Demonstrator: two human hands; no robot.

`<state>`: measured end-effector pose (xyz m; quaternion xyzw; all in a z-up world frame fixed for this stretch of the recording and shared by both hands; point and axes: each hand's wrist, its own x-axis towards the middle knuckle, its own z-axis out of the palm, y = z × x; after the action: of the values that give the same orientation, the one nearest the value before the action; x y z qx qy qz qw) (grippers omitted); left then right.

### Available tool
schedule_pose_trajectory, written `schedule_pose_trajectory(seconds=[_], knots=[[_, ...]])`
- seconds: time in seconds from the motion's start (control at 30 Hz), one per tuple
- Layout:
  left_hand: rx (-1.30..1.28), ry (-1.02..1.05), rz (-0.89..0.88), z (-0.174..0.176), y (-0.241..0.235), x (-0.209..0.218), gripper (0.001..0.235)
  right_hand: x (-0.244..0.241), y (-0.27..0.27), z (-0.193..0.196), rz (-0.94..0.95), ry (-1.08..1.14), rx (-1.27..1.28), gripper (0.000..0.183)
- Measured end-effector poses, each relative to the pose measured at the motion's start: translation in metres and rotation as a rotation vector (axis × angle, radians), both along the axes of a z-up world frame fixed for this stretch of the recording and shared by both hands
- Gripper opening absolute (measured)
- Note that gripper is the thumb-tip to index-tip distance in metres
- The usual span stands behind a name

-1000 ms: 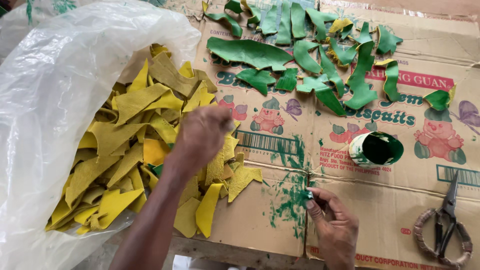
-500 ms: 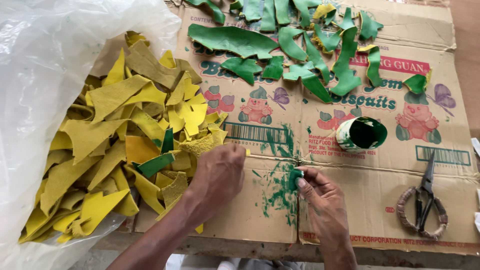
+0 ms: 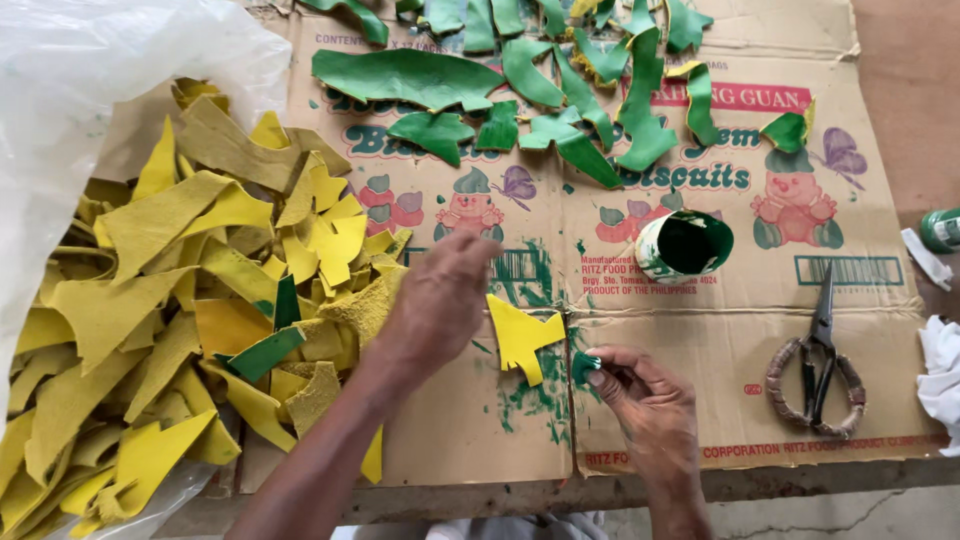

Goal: The person paints yellow foam pieces green using a small brush and a paint can. They pick up each piece from a pile, apply green paint to one side, and place the finished piece on a cardboard surface. The process is repeated continuously throughout the clip.

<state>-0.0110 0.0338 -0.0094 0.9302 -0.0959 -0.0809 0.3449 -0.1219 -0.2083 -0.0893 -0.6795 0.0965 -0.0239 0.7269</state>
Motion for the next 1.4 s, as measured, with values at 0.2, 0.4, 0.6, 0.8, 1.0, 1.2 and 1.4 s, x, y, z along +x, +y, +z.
schedule_pose_trajectory(seconds=[0.2, 0.4, 0.6, 0.8, 1.0, 1.2, 1.4], knots=[[0.068, -0.022, -0.067, -0.007, 0.014, 0.000, 0.015, 0.005, 0.004, 0.007, 0.012, 0.065, -0.083, 0.026], [0.050, -0.006, -0.154, -0.023, -0.003, 0.002, 0.013, 0.019, -0.023, 0.040, 0.004, -0.192, -0.199, 0.024], [0.280, -0.080, -0.239, -0.030, -0.019, -0.008, 0.017, 0.025, -0.006, 0.037, 0.054, -0.191, -0.185, 0.020], [0.104, -0.444, -0.369, -0.061, -0.032, -0.056, 0.092, 0.025, 0.014, 0.033, 0.025, -0.186, -0.148, 0.021], [0.400, -0.442, -0.556, -0.070, -0.043, -0.090, 0.069, 0.027, 0.010, 0.036, 0.025, -0.184, -0.079, 0.021], [0.118, -0.354, -0.514, -0.050, -0.034, -0.084, 0.068, 0.037, -0.015, 0.058, -0.120, -0.287, -0.288, 0.021], [0.402, 0.146, -0.383, 0.006, -0.037, -0.040, 0.030, 0.081, -0.060, 0.115, -0.153, -0.488, -1.114, 0.027]])
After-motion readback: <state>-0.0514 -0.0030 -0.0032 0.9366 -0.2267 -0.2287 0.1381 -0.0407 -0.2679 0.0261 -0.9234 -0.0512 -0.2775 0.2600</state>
